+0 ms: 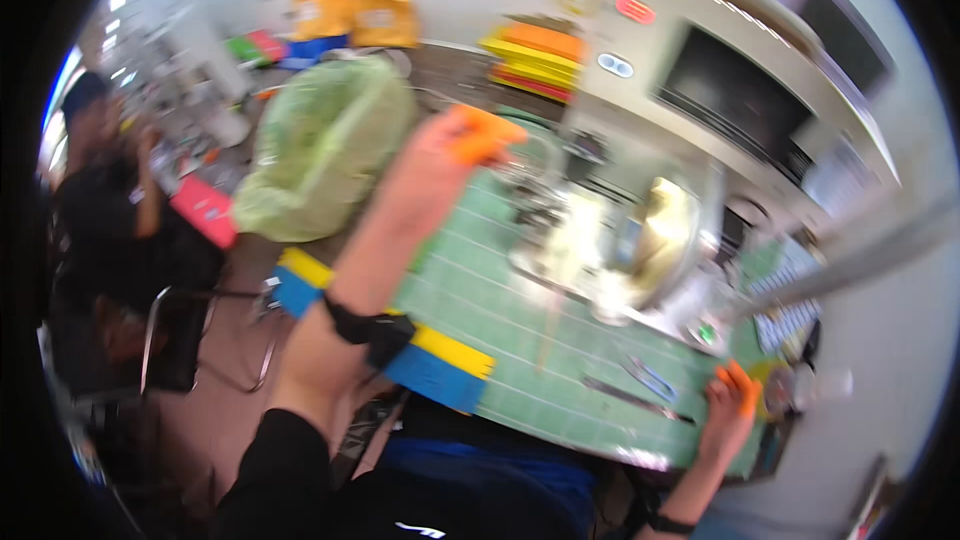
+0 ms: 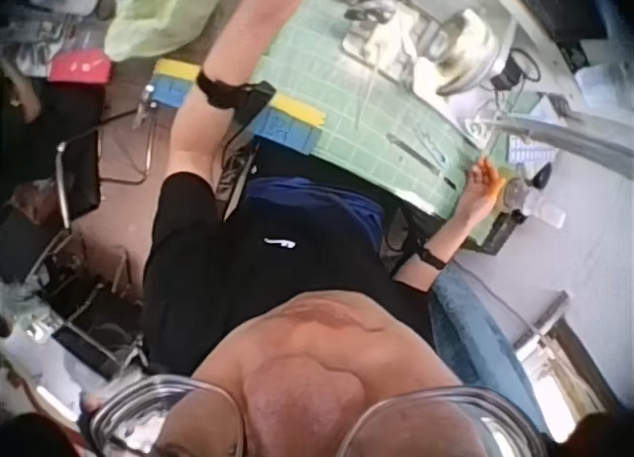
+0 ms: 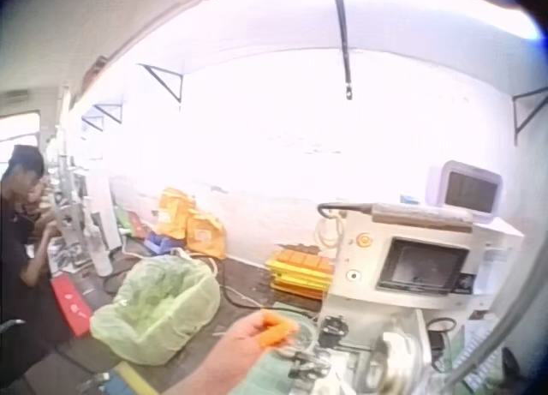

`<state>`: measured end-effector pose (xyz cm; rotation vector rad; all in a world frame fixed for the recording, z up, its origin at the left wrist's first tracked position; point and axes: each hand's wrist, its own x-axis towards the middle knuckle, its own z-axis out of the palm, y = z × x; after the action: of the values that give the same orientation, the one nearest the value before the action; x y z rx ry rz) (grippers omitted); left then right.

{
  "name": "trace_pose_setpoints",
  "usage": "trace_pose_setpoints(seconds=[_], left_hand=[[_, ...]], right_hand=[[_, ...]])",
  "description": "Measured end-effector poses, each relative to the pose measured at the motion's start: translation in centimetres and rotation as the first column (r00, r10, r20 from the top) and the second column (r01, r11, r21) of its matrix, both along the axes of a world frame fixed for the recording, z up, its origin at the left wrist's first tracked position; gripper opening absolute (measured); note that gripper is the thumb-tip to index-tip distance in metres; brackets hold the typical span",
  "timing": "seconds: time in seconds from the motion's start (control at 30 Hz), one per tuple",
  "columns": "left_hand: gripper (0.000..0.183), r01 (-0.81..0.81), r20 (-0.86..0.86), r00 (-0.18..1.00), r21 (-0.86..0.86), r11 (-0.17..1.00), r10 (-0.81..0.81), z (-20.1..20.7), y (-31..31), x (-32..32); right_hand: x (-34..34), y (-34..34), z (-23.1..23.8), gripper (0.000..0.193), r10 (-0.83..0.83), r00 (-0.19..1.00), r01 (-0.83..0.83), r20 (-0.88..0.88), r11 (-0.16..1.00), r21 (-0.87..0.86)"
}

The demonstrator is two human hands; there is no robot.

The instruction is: Manually assemble small electronic components and apply adhesive at a workstation.

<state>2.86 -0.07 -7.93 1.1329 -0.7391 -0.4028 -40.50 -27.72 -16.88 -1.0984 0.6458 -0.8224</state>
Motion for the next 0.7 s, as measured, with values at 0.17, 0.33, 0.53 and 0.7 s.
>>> trace_pose_setpoints(seconds=[0.17, 0.33, 0.53, 0.7], left_hand=[[0.009, 0.088, -0.08, 0.994, 0.09, 0.992, -0.081, -1.7, -1.5, -0.8], [0.009, 0.184, -0.064, 0.981, 0.015, 0.983, -0.183, -2.5, -1.2, -1.0], [0.01, 0.16, -0.068, 0.985, 0.02, 0.987, -0.158, -2.5, -1.3, -1.0], [0.018, 0.085, 0.087, 0.992, 0.049, 0.995, -0.089, -2.2, 0.1, -0.9]], right_hand=[[-1.7, -4.7, -3.8, 0.049, -0.098, 0.986, 0.089, -0.134, 0.993, -0.072], [-2.1, -6.6, -3.2, 0.033, 0.451, 0.849, -0.497, 0.274, 0.858, 0.127], [0.9, -0.8, 0.0, 0.031, -0.102, 0.993, 0.089, -0.067, 0.981, -0.17], [-0.6, -0.4, -2.5, 0.032, -0.195, 0.938, 0.09, -0.285, 0.935, -0.342]])
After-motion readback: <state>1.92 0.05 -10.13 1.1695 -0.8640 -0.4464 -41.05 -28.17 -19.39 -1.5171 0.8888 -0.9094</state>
